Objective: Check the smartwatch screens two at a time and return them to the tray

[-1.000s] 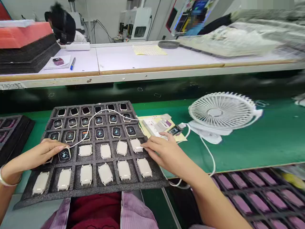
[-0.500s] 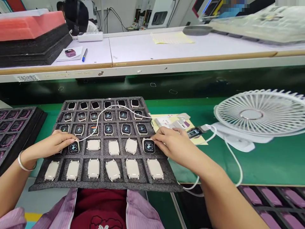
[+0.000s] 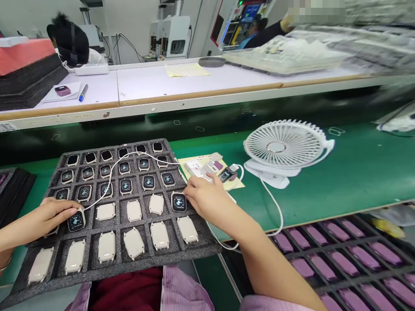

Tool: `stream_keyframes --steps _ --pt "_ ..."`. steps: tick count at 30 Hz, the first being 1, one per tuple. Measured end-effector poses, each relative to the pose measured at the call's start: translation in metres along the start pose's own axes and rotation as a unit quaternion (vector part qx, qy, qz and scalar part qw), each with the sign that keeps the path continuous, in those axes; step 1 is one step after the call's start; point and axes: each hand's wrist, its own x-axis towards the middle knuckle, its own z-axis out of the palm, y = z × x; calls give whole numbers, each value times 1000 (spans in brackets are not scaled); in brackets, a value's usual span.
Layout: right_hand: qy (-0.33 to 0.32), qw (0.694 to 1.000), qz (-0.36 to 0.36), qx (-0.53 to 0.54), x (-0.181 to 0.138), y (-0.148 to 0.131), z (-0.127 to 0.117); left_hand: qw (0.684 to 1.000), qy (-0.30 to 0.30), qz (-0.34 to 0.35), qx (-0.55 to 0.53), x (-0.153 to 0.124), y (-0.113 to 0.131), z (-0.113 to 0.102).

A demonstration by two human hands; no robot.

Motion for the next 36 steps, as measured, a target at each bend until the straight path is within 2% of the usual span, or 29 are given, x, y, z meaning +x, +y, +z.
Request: stream_keyframes --steps 6,14,20,23,27,31,34,36 --pt "12 1000 -2 -1 4 -2 3 1000 -5 -7 7 1 4 -4" --pt "-17 998 -55 -30 11 7 -1 1000 -13 -10 0 2 -1 -2" --pt "6 999 -35 -35 4 -3 -1 1000 14 27 -7 3 -5 -1" --pt "-7 999 -23 -41 4 -6 -4 999 18 35 -14 4 -8 1" --pt "-11 998 -34 -47 6 -6 -6 999 16 22 -16 3 -5 -1" --pt "10 998 -52 -44 7 -4 -2 1000 0 -16 -1 -2 9 -5" --pt "49 998 -18 -39 5 -4 0 994 84 -61 39 -7 22 -4" --pt "67 996 30 -46 4 -7 -3 986 150 -62 48 -8 31 -1"
